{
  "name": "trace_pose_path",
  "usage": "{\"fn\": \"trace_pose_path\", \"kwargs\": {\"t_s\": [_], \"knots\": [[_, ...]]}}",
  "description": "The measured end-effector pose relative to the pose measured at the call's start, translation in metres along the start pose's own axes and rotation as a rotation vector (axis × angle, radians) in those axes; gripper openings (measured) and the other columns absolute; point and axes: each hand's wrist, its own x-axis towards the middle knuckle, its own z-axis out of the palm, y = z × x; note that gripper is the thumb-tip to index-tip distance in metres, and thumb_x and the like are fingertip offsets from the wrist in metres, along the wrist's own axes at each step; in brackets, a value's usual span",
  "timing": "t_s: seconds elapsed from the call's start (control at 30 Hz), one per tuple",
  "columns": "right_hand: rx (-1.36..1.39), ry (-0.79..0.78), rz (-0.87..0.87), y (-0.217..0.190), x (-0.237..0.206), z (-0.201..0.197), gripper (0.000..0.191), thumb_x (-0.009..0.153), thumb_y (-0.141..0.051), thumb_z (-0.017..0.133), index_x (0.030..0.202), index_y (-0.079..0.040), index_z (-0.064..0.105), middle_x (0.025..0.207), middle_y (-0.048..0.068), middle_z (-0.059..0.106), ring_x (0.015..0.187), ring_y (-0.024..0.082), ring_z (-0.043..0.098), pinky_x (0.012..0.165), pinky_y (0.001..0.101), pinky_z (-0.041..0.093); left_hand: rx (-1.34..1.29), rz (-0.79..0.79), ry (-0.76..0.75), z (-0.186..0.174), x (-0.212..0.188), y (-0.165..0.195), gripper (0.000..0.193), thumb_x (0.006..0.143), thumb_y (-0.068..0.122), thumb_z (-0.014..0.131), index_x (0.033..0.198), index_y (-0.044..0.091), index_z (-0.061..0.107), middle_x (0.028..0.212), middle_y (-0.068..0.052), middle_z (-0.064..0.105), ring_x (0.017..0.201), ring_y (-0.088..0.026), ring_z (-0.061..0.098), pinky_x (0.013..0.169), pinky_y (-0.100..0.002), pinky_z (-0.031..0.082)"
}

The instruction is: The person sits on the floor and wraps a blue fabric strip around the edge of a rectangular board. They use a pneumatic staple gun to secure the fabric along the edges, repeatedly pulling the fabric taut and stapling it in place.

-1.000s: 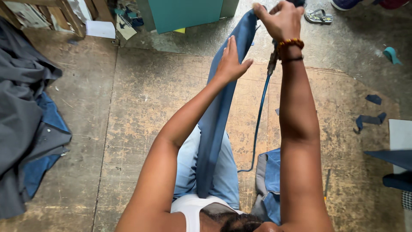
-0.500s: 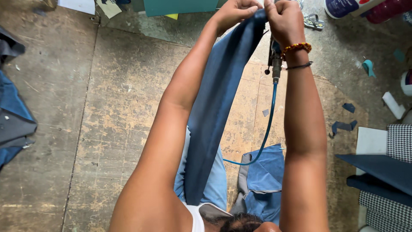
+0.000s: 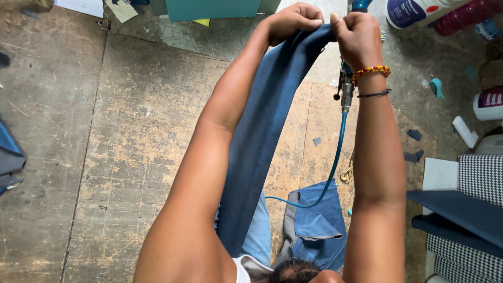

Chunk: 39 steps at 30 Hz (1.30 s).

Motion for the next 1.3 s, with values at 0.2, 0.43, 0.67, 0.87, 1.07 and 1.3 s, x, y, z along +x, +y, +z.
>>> {"fn": "trace_pose_path", "kwargs": {"t_s": [0.2, 0.43, 0.67, 0.87, 1.07, 1.3], "knots": [[0.049, -0.002, -0.026, 0.002, 0.002, 0.002, 0.052, 0.098, -0.042, 0.087, 0.07, -0.002, 0.068, 0.06, 0.004, 0.063, 0.053, 0.008, 0.06, 0.048, 0.0304, 0.047, 0.052, 0.051, -0.042, 0.004, 0.008, -0.005, 0.015, 0.101, 0.021, 0.064, 0.106, 0.009, 0.072, 0.099, 0.007, 0.072, 0.094, -0.001, 0.062, 0.089, -0.021, 0.051], [0.133, 0.018, 0.01, 0.039, 0.002, 0.012, 0.045, 0.104, -0.03, 0.083, 0.073, -0.002, 0.065, 0.059, 0.005, 0.057, 0.054, 0.01, 0.05, 0.05, 0.0322, 0.04, 0.099, -0.079, 0.05, 0.015, 0.009, -0.003, 0.024, 0.102, 0.032, 0.064, 0.088, 0.013, 0.064, 0.081, 0.011, 0.057, 0.076, -0.002, 0.049, 0.07, -0.023, 0.045], [0.665, 0.028, 0.167, 0.075, -0.02, 0.072, 0.037, 0.11, -0.028, 0.074, 0.083, -0.003, 0.067, 0.072, -0.004, 0.064, 0.06, 0.005, 0.052, 0.052, 0.0241, 0.042, 0.179, -0.194, 0.255, 0.021, 0.017, -0.012, 0.022, 0.096, 0.036, 0.066, 0.089, 0.016, 0.071, 0.085, 0.012, 0.065, 0.077, 0.0, 0.052, 0.073, -0.02, 0.047], [0.897, 0.021, 0.287, 0.061, -0.026, 0.078, 0.035, 0.106, -0.034, 0.072, 0.081, -0.009, 0.066, 0.069, -0.006, 0.058, 0.058, 0.003, 0.055, 0.051, 0.0228, 0.05, 0.052, -0.058, 0.229, 0.021, 0.004, -0.02, 0.029, 0.102, 0.033, 0.071, 0.092, 0.007, 0.064, 0.085, 0.006, 0.056, 0.079, -0.006, 0.048, 0.073, -0.027, 0.043], [0.97, -0.067, 0.379, 0.038, -0.03, 0.066, 0.043, 0.103, -0.04, 0.074, 0.073, -0.013, 0.059, 0.065, -0.007, 0.054, 0.056, 0.004, 0.056, 0.048, 0.0229, 0.05, -0.079, -0.026, 0.154, 0.022, -0.009, -0.014, 0.023, 0.101, 0.029, 0.066, 0.102, 0.006, 0.071, 0.093, 0.005, 0.068, 0.083, -0.003, 0.062, 0.078, -0.023, 0.054], [0.981, -0.09, 0.207, 0.042, -0.026, 0.052, 0.035, 0.103, -0.03, 0.08, 0.08, -0.005, 0.07, 0.071, -0.002, 0.065, 0.058, 0.005, 0.057, 0.052, 0.0219, 0.046, -0.07, -0.027, 0.212, 0.028, -0.007, -0.016, 0.033, 0.101, 0.034, 0.063, 0.107, 0.003, 0.075, 0.097, -0.002, 0.074, 0.085, -0.009, 0.069, 0.079, -0.027, 0.058]]}}
